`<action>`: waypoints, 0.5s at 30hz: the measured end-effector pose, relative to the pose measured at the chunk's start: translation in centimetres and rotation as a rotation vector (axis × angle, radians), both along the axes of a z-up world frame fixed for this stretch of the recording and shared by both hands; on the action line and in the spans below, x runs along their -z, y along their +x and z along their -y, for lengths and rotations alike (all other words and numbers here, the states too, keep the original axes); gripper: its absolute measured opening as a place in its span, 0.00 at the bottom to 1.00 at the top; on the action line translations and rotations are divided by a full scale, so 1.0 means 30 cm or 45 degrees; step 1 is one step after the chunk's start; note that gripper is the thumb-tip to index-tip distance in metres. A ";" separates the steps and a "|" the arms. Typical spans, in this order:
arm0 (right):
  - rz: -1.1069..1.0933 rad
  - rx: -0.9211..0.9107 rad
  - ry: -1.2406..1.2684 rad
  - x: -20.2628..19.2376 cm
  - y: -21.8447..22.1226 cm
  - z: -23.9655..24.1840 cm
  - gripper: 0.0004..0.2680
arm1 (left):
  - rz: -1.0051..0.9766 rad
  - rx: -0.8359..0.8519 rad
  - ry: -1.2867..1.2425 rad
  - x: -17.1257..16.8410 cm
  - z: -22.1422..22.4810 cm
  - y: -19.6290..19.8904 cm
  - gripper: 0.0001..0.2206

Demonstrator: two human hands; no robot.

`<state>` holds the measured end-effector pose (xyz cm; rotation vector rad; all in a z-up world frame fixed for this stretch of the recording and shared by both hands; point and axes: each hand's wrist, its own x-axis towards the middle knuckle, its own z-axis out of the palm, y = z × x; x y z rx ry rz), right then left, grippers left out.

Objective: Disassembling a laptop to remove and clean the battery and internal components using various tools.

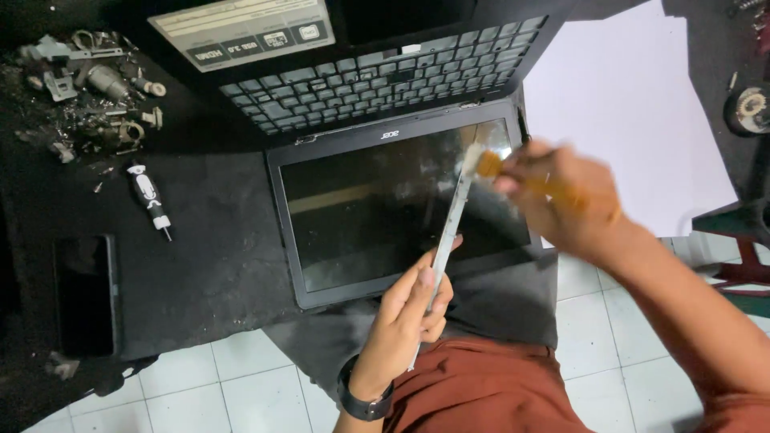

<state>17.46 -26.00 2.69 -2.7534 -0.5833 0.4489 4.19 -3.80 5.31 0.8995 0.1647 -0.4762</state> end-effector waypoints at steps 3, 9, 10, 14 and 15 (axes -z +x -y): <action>0.155 0.058 -0.179 -0.048 -0.043 -0.072 0.15 | -0.001 0.000 0.013 -0.001 0.005 0.002 0.29; -0.049 -0.816 0.656 -0.045 -0.052 -0.067 0.09 | -0.049 -0.070 -0.124 0.041 0.002 -0.013 0.25; 0.197 -0.577 0.716 -0.064 -0.015 -0.052 0.05 | -0.036 -0.024 -0.039 0.022 0.003 -0.001 0.27; -0.122 -0.504 0.476 -0.001 -0.103 -0.086 0.16 | -0.036 -0.072 -0.076 0.067 0.011 -0.007 0.23; -0.122 -0.505 0.476 -0.001 -0.105 -0.083 0.16 | -0.035 -0.073 -0.075 0.060 0.006 -0.006 0.23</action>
